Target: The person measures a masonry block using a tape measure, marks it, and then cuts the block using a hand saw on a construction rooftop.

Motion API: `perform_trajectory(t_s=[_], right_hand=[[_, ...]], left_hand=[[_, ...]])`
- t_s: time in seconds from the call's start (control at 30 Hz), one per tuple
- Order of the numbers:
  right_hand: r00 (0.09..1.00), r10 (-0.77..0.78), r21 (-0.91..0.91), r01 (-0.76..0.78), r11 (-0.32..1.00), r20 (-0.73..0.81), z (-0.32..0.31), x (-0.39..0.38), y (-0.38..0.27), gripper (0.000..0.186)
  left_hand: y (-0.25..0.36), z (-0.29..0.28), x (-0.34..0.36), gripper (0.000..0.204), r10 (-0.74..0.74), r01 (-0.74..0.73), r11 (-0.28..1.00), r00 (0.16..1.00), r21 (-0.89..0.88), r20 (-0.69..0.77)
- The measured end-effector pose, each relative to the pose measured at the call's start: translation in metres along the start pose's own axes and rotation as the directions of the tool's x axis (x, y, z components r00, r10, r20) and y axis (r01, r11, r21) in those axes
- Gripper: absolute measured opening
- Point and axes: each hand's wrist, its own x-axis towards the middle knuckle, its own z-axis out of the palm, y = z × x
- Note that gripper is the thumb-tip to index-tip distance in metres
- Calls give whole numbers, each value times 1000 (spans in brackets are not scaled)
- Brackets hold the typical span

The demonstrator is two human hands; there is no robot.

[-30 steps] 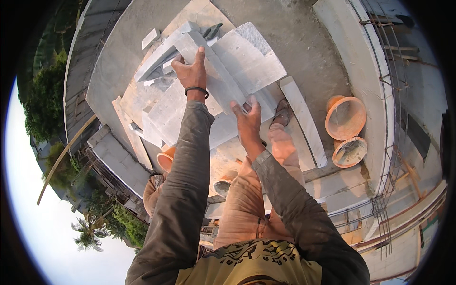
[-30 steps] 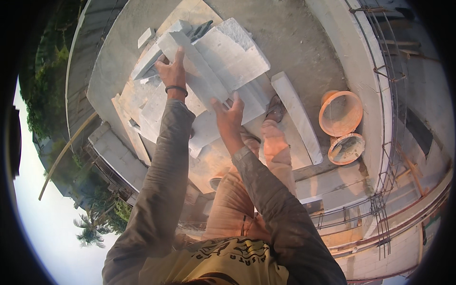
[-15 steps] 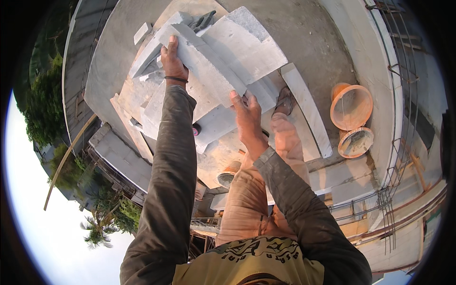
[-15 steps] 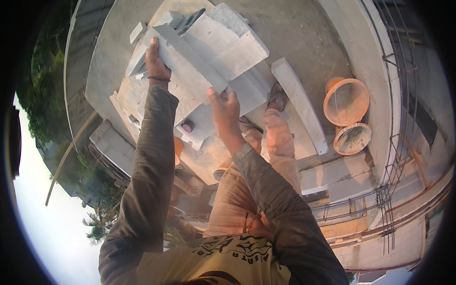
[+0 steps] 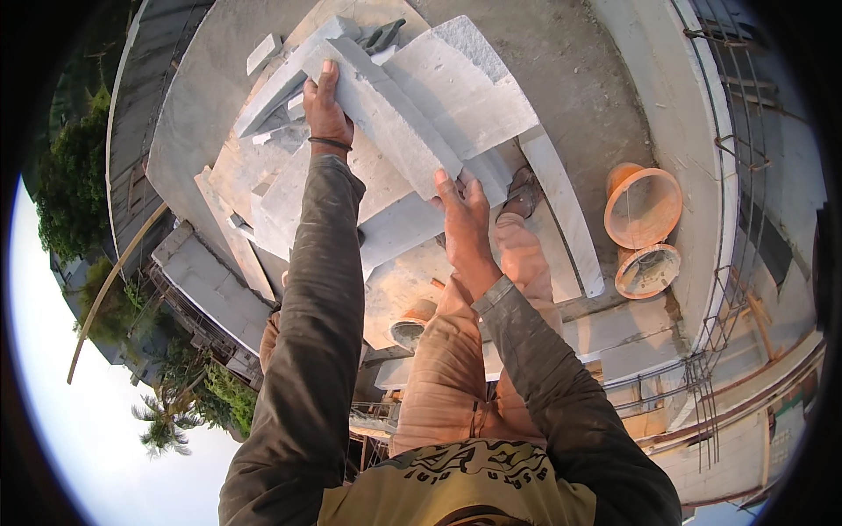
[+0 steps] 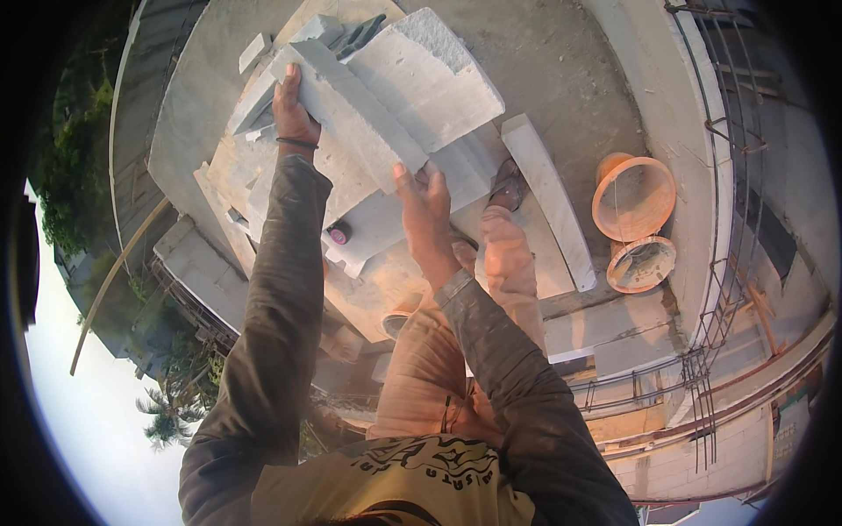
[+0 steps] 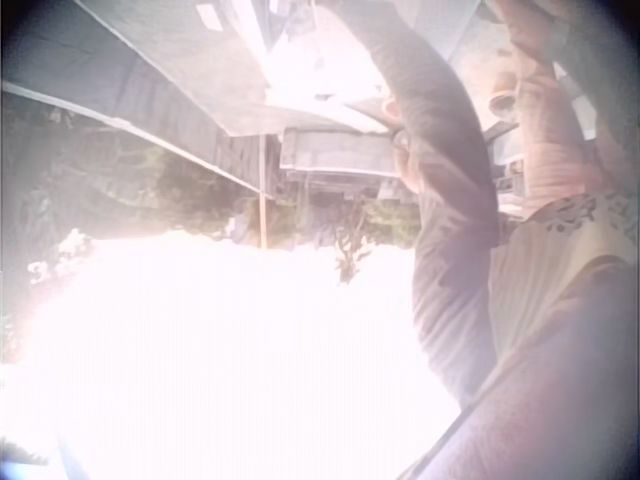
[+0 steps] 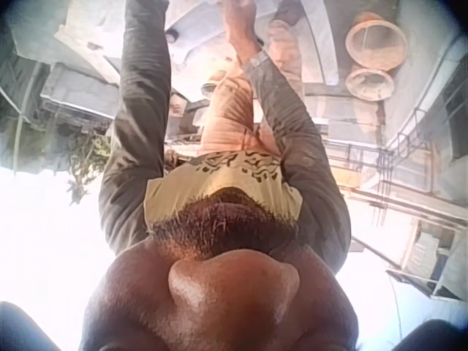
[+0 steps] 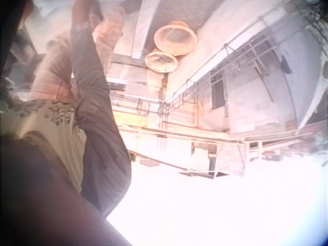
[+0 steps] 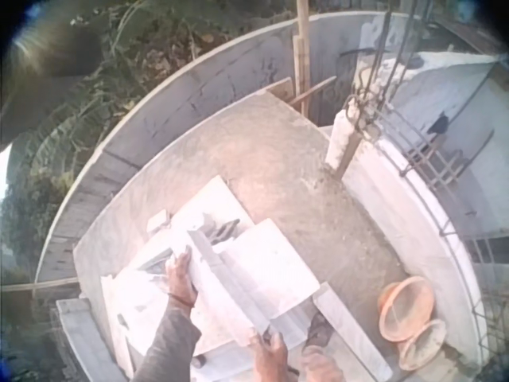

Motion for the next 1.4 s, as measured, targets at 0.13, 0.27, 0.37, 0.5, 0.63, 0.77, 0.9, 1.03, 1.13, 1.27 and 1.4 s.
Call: perform_trajectory(t_s=[0.13, 0.27, 0.37, 0.5, 0.63, 0.77, 0.9, 1.03, 1.13, 1.27, 1.4], right_hand=[[1000, 12, 21, -13, 1000, 8, 2, -3, -5, 58], [996, -58, -20, 57, 998, -67, 2, -4, -1, 72], [999, -38, -34, 38, 999, 2, -3, -4, -2, 80], [1000, -16, -80, 15, 997, -12, -4, -1, 7, 78], [999, -20, -76, 18, 997, -31, -1, -1, 13, 79], [999, -10, -58, 7, 998, -40, 2, -4, 8, 79], [998, -49, -132, 45, 990, -27, -3, 0, 8, 79], [999, -41, -103, 40, 994, -8, -5, 0, 1, 77], [999, -43, -107, 42, 993, -2, -3, -2, -1, 75], [998, -55, -83, 56, 995, 17, -5, 2, 4, 73], [998, -59, -91, 59, 994, 7, 1, -2, -2, 61]], left_hand=[[-2, -7, 4, 49, -11, 12, 1000, 999, -21, 31], [0, -2, 2, 46, -8, 9, 999, 999, -31, 46], [1, -2, 0, 46, -3, 4, 1000, 999, -31, 39], [2, -2, 2, 47, -21, 22, 1000, 999, -17, 36], [3, 2, -2, 49, -12, 12, 1000, 999, 5, 36], [1, -5, 2, 52, 9, -9, 1000, 999, 10, 32], [-1, -5, 0, 53, 14, -15, 1000, 999, 19, 33], [3, 3, -3, 55, 9, -9, 1000, 1000, 14, 16], [0, 2, -4, 58, 17, -16, 999, 1000, 28, -13], [-7, -3, -1, 64, 73, -62, 988, 995, 139, -72], [-9, -4, -1, 66, 125, -103, 972, 988, 213, -95]])
